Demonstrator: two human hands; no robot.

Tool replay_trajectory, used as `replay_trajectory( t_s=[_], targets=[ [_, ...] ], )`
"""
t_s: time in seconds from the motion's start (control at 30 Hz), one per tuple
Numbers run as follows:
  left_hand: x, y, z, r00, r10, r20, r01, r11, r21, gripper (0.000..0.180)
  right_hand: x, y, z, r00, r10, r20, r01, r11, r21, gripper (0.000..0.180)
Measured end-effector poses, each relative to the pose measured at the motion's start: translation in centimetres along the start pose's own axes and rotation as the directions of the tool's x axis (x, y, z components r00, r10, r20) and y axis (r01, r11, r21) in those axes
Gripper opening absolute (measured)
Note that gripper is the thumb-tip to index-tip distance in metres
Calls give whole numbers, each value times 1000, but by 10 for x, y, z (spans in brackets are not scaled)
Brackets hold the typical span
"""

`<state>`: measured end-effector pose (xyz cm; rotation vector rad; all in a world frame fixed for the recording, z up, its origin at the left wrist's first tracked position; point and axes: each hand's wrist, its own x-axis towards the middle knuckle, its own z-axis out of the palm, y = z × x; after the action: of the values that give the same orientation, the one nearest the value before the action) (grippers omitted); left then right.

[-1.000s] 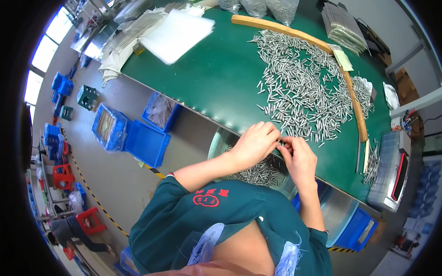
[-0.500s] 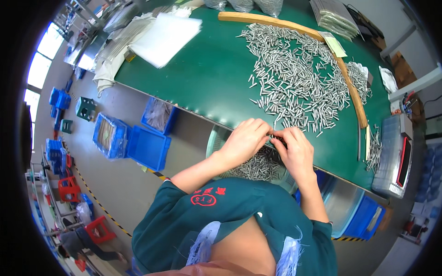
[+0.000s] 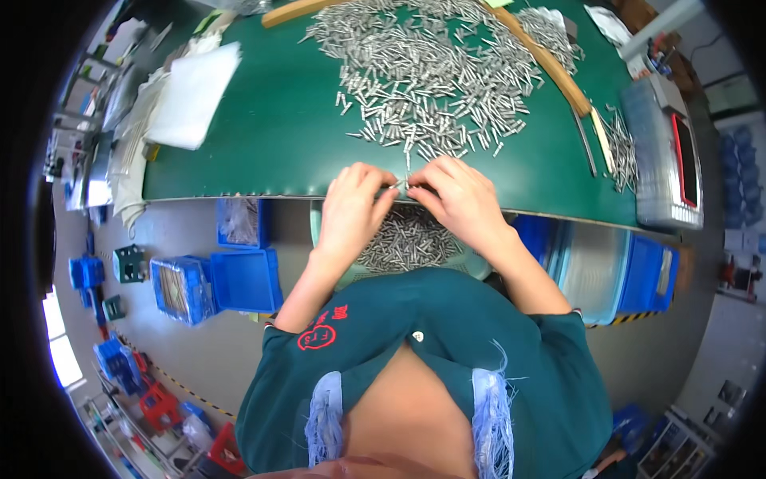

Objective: Inspecting and sorting small metal industrial pins at a workbench.

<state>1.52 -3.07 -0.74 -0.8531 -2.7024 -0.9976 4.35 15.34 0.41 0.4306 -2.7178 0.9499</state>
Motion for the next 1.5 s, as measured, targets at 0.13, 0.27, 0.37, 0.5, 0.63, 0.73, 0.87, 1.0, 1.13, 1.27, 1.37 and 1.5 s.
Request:
replay_trajectory(
  t_s=[0.13, 0.27, 0.37, 0.5, 0.63, 0.73, 0.87, 1.0, 1.13, 1.27, 1.37, 1.5],
  targets=[
    [-4, 0, -1, 1000, -7, -17, 7, 1000, -12, 18, -6, 2, 2, 999, 40, -16, -39, 997, 74, 21],
    [-5, 0, 0, 999, -12, -40, 11, 1000, -12, 17, -6, 1, 1, 1000, 1, -18, -1, 1000, 21, 25],
    [-2, 3, 4, 998, -37, -42, 38, 999, 12, 17, -3, 3, 5, 998, -63, -32, 61, 996, -59, 24],
    [-3, 3, 2, 999, -15, -29, 16, 1000, 27, 16, -4, 1, 4, 999, -36, -27, 35, 998, -60, 23],
    [-7, 2, 0, 1000, -3, -19, 3, 1000, 9, 15, -3, -1, 2, 1000, 4, -15, -4, 1000, -26, 23],
    [-7, 3, -2, 1000, 14, -19, -14, 1000, 10, 16, 1, -2, 4, 1000, -25, -19, 24, 998, -61, 21],
    [-14, 6, -7, 1000, -15, -12, 14, 996, -89, 17, 2, 0, 7, 996, -72, -53, 66, 992, -111, 17],
    [-26, 4, -10, 843, -309, 441, 531, 611, -588, 18, -3, 6, -1, 996, -82, -38, 76, 988, -132, 16],
    [-23, -1, 9, 656, -93, 749, 753, 11, -658, 36, -8, 2, -12, 993, -84, 78, 91, 992, -82, 18],
    [-19, -3, 20, 638, 43, 769, 729, -355, -585, 35, -16, -8, -15, 988, -90, 126, 95, 995, -32, 20],
    [-21, -5, 25, 626, 6, 780, 757, -243, -606, 35, -20, -11, -16, 985, -98, 143, 97, 995, 19, 24],
    [-20, -3, 23, 621, -29, 783, 777, -112, -620, 35, -23, -10, -15, 987, 0, 162, -14, 996, 84, 27]
  ],
)
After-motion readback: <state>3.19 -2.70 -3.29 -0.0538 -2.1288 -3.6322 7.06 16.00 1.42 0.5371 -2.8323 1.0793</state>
